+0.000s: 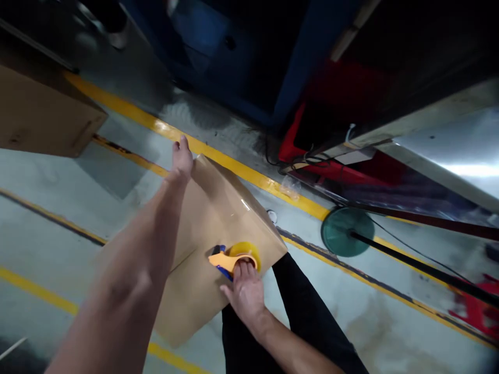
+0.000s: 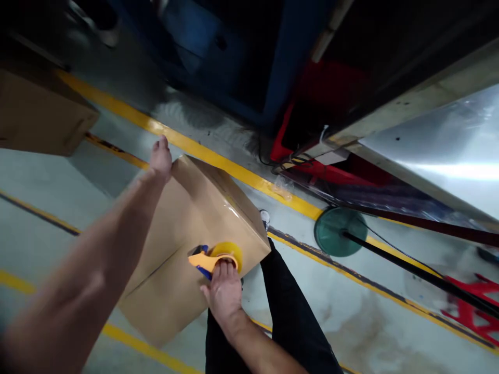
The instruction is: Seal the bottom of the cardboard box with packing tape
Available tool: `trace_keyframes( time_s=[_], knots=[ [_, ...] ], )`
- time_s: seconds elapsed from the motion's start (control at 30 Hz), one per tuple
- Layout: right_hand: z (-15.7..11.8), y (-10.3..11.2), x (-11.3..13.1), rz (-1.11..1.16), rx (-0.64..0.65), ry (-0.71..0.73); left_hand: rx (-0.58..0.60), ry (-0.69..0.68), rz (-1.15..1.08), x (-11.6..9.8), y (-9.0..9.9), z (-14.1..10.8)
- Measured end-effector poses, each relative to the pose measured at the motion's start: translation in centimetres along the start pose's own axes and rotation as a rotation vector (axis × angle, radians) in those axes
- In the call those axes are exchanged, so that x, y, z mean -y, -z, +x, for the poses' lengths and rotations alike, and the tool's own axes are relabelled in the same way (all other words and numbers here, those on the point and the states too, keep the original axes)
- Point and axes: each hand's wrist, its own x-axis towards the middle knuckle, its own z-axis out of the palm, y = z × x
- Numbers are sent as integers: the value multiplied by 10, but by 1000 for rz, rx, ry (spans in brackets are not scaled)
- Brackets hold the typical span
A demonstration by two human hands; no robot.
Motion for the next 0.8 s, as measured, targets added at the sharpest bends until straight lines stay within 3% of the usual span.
trace_keyframes(
  time_s=[0.07,0.13,0.23,0.33,0.4,0.47,0.53,0.7,0.8],
  knots=[
    [3,-2,9,-88,-44,-9,-80,-32,-107,15,37,-29],
    [2,-6,13,-139,-112,-5,-121,-68,-207,41,83,-77],
    [-9,-10,12,-89,-206,37,-36,81,-362,98,153,-166],
    [-32,-10,17,49,-218,76,252,300,-453,157,209,-246],
    [-53,-13,31,119,-194,157,438,491,-665,188,241,-286],
    [-76,-23,56,163,-187,279,569,610,-879,209,274,-314],
    [-100,-40,87,199,-188,397,671,623,-1000,223,313,-331],
    [-156,-97,165,305,-137,592,856,533,-1011,251,421,-356],
    [-180,-124,196,374,-101,595,948,500,-990,267,466,-367]
  ],
)
